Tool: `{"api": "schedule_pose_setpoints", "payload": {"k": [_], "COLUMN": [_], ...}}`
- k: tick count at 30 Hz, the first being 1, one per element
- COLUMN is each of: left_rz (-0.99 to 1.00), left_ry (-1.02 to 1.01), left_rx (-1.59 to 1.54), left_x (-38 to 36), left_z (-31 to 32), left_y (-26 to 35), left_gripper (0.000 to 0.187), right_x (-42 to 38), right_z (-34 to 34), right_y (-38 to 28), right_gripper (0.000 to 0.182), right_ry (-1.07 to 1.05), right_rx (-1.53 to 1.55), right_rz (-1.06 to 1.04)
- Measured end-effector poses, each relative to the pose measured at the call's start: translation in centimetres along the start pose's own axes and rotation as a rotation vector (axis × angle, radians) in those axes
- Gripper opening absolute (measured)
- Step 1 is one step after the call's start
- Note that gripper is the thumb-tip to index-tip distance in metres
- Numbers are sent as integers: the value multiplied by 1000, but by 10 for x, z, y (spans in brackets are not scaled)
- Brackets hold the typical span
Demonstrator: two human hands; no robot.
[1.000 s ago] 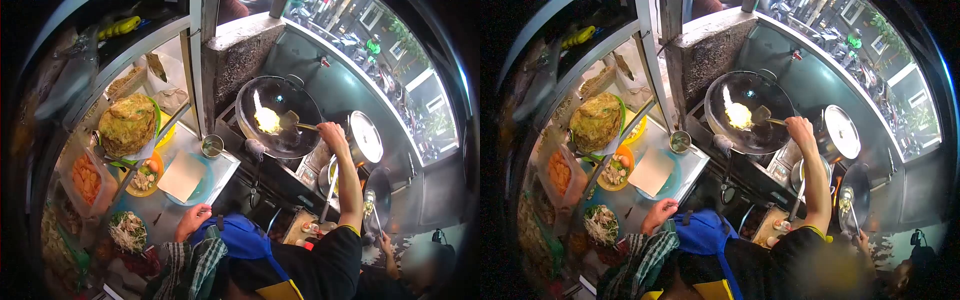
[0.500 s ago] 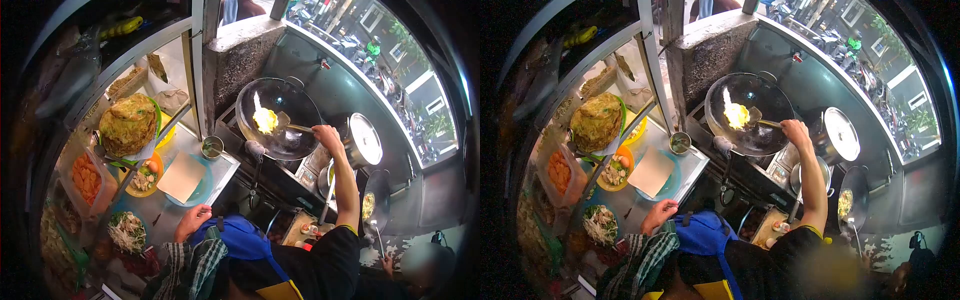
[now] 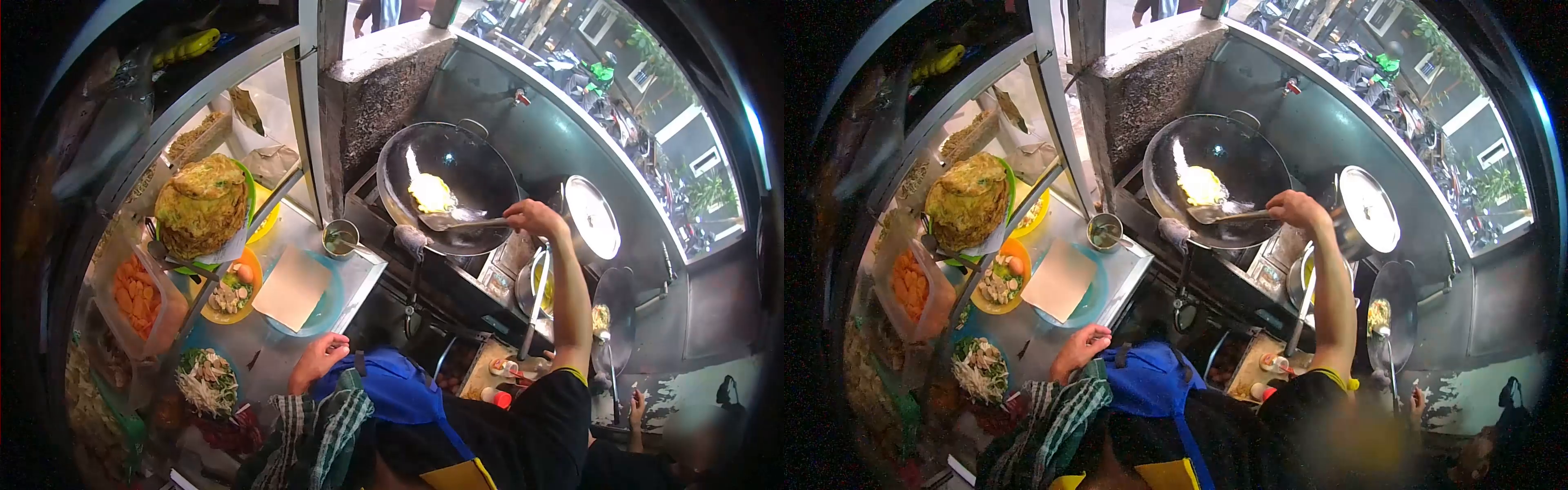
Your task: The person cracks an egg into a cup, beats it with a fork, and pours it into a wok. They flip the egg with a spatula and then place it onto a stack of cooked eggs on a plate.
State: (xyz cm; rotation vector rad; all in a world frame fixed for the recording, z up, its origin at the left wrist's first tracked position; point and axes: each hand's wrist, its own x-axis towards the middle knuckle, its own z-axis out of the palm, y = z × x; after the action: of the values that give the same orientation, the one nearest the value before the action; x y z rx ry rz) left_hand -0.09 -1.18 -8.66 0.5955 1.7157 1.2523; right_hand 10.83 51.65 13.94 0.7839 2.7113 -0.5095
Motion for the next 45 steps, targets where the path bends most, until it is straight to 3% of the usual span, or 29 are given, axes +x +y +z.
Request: {"api": "schedule_pose_setpoints", "payload": {"k": [4, 11, 16, 22, 25, 28, 31, 36, 40, 45], "left_rz": [3, -35, -14, -14, -8, -6, -27, -31, -44, -19], "left_ry": [-34, 26, 9, 21, 15, 36, 53, 39, 42, 69], "left_rx": [55, 62, 63, 25, 69, 55, 47, 36, 49, 5], "left_x": [2, -13, -7, -7, -8, -9, -12, -10, -8, -10], "left_z": [2, -3, -1, -2, -2, -2, -2, 0, 1, -2], "left_y": [10, 9, 8, 5, 7, 8, 12, 10, 19, -1], "left_gripper": [34, 34, 35, 33, 33, 33, 34, 33, 33, 33], "right_x": [6, -24, 6, 26, 35, 26, 18, 42, 62, 42], "right_z": [17, -3, 25, 44, 51, 44, 41, 38, 52, 54], "right_y": [-5, -13, -4, 14, 28, 7, -12, -13, -13, -14], "right_gripper": [33, 26, 23, 23, 25, 22, 13, 13, 28, 18], "right_ry": [11, 211, 328, 345, 355, 382, 560, 591, 459, 432], "right_rx": [110, -287, -471, -365, -286, -405, -718, -674, -364, -408], "right_rz": [71, 1, 171, 142, 21, 13, -47, -17, -3, -51]}}
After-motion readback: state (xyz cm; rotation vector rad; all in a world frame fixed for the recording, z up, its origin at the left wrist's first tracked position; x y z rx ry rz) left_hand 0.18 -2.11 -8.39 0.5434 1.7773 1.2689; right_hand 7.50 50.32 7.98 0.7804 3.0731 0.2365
